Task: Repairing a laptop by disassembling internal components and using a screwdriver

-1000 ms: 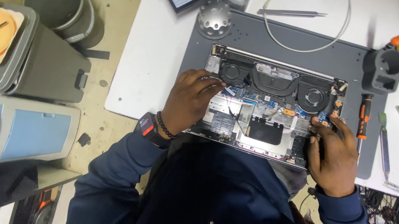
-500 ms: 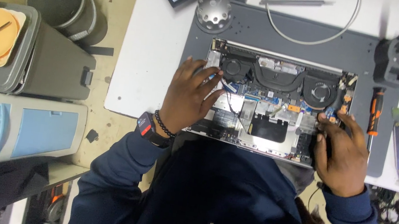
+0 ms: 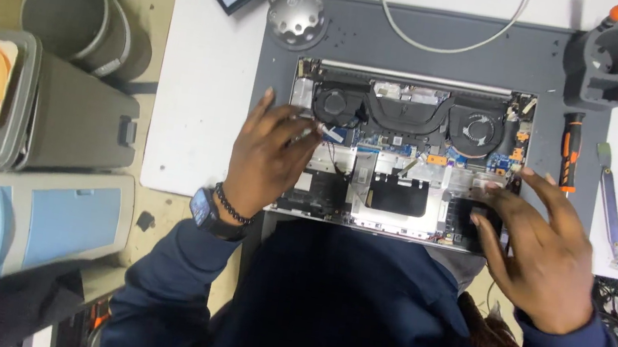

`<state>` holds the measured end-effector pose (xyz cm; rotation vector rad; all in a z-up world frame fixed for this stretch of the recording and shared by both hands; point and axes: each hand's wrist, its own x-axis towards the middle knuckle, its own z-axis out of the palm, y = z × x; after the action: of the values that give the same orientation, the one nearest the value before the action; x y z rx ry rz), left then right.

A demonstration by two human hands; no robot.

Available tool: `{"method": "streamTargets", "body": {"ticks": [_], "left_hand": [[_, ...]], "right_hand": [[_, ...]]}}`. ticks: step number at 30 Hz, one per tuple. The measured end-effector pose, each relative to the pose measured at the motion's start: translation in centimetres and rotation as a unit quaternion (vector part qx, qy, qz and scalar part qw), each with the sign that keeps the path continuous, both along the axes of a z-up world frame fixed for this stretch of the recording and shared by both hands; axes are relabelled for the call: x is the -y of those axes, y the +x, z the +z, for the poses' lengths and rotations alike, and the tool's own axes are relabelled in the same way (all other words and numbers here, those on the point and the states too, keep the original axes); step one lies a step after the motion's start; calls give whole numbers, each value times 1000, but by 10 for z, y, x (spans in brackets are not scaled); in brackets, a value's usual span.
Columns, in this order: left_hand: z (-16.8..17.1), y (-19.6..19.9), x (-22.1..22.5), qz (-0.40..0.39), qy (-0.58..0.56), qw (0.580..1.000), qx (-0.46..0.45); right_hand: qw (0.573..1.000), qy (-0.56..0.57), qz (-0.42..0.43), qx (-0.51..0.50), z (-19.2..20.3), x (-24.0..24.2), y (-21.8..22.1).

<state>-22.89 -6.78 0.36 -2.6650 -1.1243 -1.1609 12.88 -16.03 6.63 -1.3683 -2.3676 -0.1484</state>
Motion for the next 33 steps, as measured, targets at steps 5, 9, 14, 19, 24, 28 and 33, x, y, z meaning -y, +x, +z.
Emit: {"method": "streamTargets", "body": {"ticks": [5,9,14,19,24,28,33], "left_hand": [[-3,5,8,-23,-45,998,-42],[7,12,17,-69,-77,992,-66],[-5,12,13,-95,-91,990,-44],[-6,12,17,-97,-116,984,-98],[-20,15,18,-84,-49,993,61],[3,11,18,-113,-112,986,41],[8,13,16,-47,-66,996,35]], "right_hand": [[1000,-10,-22,-16,-1,16,24],[990,-48,-62,-116,-12,26,26],[990,-54,19,-126,-12,4,-2],[986,-38,94,-132,-14,-18,-23],[977,27,52,-207,-45,-22,-26],[982,39,71,-169,-39,-17,-26],[984,26,59,-165,-37,-20,-32]]}}
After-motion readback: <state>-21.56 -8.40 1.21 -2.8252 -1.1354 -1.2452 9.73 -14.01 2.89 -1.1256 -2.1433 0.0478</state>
